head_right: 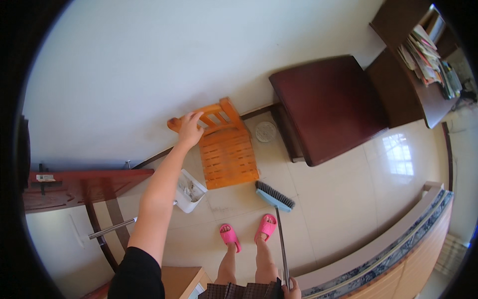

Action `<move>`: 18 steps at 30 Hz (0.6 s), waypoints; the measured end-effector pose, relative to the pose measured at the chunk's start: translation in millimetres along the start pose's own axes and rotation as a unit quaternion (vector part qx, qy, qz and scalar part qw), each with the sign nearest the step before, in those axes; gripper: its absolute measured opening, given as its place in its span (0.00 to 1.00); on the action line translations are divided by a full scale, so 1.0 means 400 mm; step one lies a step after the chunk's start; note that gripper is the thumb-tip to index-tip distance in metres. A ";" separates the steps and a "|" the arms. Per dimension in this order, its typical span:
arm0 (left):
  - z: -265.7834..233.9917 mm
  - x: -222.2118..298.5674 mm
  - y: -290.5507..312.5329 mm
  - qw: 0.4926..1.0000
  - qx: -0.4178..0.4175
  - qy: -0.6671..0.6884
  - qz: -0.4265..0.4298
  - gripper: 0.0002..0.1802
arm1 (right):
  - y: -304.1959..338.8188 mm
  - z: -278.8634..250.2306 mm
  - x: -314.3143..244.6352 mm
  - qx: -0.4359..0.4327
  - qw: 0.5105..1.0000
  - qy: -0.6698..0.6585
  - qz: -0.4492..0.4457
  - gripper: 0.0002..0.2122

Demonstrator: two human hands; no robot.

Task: The person sweeps the floor with a broom and dustpan, then organizes books and a stuffed toy on a desk. They also open a drawer, move a small wooden chair, and sweep around it.

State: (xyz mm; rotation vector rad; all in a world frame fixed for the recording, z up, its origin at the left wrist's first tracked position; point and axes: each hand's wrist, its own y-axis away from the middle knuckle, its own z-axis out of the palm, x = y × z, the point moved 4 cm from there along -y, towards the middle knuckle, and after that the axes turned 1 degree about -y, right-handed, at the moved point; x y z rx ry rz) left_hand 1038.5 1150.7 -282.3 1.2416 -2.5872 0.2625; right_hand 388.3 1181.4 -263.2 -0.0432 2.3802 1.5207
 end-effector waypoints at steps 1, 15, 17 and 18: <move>-0.018 -0.003 0.030 0.999 -0.045 -0.025 -0.015 0.25 | 0.010 0.000 0.019 -0.004 1.000 -0.021 -0.012 0.20; -0.238 0.130 0.882 0.968 -0.099 0.215 0.080 0.19 | -0.125 0.198 -0.131 0.080 0.988 -0.118 0.056 0.23; -0.345 0.081 0.859 0.966 -0.068 0.235 0.087 0.20 | -0.124 0.321 -0.161 0.080 0.988 -0.105 0.082 0.26; -0.405 0.042 0.850 0.968 -0.047 0.226 0.097 0.19 | -0.099 0.391 -0.195 0.057 0.995 -0.046 0.074 0.26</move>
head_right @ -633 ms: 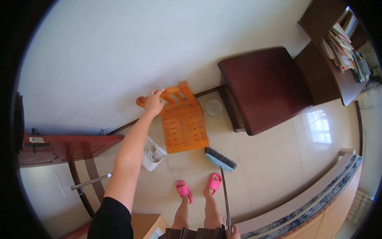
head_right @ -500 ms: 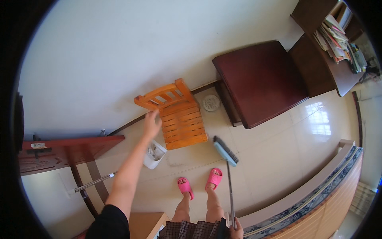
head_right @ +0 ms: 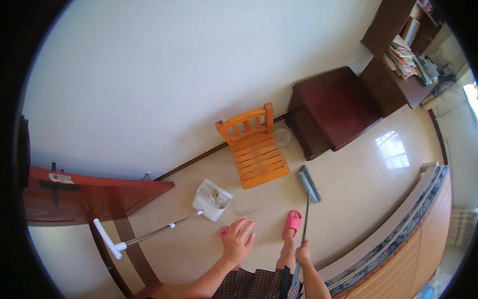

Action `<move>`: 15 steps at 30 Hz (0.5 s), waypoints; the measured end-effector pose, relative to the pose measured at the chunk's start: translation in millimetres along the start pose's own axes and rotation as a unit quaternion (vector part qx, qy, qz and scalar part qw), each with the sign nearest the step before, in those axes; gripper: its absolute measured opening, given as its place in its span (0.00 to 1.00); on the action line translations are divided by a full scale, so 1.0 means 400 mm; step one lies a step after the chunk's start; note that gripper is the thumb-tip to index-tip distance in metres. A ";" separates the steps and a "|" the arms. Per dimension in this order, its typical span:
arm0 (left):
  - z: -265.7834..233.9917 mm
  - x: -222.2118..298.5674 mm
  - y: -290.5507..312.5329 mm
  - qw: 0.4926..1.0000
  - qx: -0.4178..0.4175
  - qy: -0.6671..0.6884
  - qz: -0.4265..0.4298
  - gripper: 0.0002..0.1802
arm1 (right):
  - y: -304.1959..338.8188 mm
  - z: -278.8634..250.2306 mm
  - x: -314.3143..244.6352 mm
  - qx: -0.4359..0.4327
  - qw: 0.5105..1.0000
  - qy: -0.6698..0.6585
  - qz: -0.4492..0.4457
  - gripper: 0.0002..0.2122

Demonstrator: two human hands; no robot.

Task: The person sweeps the floor with a broom and dustpan, then organizes books and a stuffed toy on a desk. They also open a drawer, move a small wooden chair, and sweep around it.

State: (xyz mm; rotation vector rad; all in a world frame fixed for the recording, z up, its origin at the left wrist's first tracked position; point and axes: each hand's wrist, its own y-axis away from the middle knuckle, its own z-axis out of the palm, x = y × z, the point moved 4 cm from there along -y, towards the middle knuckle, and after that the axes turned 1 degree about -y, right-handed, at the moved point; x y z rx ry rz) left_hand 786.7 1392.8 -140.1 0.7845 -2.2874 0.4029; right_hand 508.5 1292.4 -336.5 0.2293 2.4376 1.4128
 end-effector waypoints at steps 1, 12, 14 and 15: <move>-0.077 0.003 0.004 1.000 0.016 -0.006 0.019 0.19 | -0.027 0.103 0.066 0.018 0.997 0.059 -0.045 0.29; -0.722 -0.054 0.235 0.942 0.155 -0.297 -0.016 0.17 | 0.313 0.410 0.035 -0.073 0.991 -0.052 -0.101 0.23; -0.774 -0.066 0.273 0.922 0.177 -0.341 -0.042 0.17 | 0.353 0.397 0.041 -0.060 0.991 -0.054 -0.106 0.24; -0.787 -0.081 0.285 0.915 0.184 -0.354 -0.059 0.18 | 0.364 0.383 0.048 -0.053 0.991 -0.056 -0.108 0.25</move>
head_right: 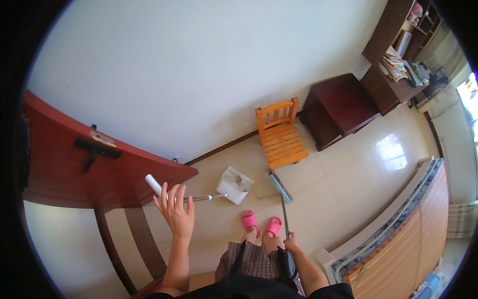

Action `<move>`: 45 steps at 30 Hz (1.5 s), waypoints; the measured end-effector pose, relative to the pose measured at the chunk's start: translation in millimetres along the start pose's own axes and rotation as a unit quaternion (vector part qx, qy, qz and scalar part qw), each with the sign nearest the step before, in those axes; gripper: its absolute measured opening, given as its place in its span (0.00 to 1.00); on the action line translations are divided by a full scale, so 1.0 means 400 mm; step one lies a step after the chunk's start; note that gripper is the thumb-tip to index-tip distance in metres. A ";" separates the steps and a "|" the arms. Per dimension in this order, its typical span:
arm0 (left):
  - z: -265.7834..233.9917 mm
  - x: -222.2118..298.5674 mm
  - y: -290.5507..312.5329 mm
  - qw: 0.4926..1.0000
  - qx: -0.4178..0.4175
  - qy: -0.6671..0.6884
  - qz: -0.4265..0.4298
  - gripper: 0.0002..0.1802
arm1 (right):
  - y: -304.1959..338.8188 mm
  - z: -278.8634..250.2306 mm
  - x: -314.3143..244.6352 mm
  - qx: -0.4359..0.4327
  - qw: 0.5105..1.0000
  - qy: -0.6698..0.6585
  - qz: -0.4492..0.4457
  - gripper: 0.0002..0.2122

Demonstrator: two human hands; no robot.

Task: The person sweeps the floor with a broom and dustpan, then organizes books and a stuffed toy on a desk. They also open a drawer, move a small wooden chair, and sweep around it.

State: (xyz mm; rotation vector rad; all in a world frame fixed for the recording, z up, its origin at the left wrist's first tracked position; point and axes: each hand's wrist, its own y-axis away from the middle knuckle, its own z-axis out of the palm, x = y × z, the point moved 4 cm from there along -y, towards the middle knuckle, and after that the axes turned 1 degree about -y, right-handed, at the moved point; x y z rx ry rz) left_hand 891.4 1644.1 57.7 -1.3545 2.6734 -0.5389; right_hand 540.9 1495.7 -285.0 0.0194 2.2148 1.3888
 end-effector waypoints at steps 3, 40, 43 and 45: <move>0.015 -0.052 0.026 0.996 -0.015 -0.059 -0.070 0.19 | -0.003 -0.011 0.045 -0.003 0.989 -0.126 0.078 0.25; 0.163 -0.493 0.001 0.672 -0.214 0.643 -0.298 0.13 | 0.234 0.538 -0.106 0.058 0.985 0.156 0.033 0.26; 0.161 -0.506 -0.004 0.677 -0.205 0.639 -0.302 0.11 | 0.316 0.436 -0.172 0.035 0.990 0.124 0.050 0.25; 0.164 -0.502 -0.005 0.686 -0.208 0.631 -0.295 0.11 | 0.353 0.371 -0.256 0.033 0.990 0.137 0.031 0.24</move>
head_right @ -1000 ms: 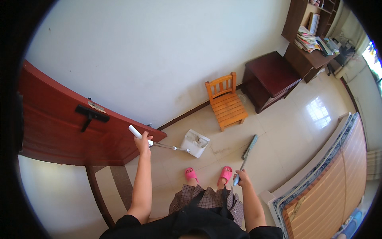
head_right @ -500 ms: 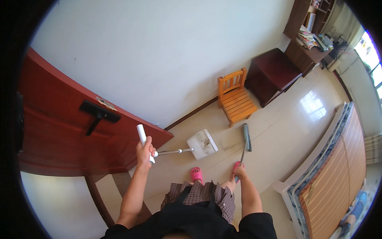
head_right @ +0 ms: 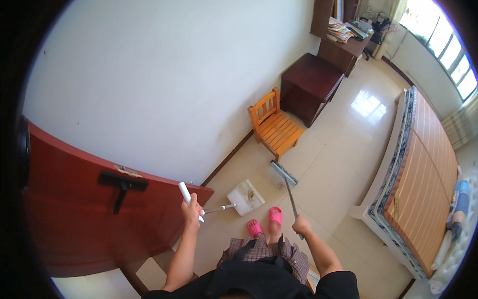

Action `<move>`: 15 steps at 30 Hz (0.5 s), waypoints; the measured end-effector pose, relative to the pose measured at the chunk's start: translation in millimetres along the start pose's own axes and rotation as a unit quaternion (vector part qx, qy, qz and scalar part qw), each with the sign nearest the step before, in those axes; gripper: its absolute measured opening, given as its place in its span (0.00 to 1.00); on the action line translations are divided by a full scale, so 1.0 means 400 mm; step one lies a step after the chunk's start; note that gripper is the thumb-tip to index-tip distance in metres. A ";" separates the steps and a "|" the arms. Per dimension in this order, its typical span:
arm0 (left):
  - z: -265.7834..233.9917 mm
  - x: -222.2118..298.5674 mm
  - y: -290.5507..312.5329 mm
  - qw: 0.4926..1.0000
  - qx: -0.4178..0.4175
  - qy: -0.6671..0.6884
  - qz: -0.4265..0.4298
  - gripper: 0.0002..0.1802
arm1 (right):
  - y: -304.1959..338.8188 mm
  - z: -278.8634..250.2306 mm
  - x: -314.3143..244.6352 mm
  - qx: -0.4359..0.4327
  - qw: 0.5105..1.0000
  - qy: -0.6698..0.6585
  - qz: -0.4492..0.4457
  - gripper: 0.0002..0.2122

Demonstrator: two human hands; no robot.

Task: The person sweeps the floor with a broom and dustpan, then organizes books and a stuffed toy on a desk. They also open a drawer, move a small wooden chair, and sweep around it.

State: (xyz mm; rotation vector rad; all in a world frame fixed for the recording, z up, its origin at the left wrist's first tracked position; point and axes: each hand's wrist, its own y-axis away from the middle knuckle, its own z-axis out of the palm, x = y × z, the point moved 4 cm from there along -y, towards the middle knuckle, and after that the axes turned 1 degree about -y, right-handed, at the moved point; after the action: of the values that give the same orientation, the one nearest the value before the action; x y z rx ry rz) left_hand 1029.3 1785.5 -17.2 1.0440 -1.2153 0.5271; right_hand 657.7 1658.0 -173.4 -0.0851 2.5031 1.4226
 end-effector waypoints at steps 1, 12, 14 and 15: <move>0.008 0.005 0.002 1.000 0.001 -0.016 0.000 0.11 | 0.004 -0.040 -0.037 0.009 1.000 0.006 -0.009 0.24; 0.014 -0.008 0.020 0.997 0.027 -0.077 -0.003 0.10 | -0.110 0.169 -0.048 -0.085 0.990 0.110 -0.029 0.32; 0.030 -0.017 0.023 0.998 0.020 -0.049 -0.015 0.10 | -0.069 0.161 -0.027 -0.092 0.986 0.119 -0.071 0.33; 0.033 -0.016 0.026 0.998 0.015 -0.055 -0.018 0.10 | -0.069 0.159 -0.001 -0.079 0.990 0.097 -0.060 0.32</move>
State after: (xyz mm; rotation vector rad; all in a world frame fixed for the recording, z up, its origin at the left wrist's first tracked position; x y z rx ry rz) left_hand 1012.4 1780.2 -19.6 1.1296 -1.2862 0.4664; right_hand 675.4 1697.8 -227.1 -0.4151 2.4797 1.6295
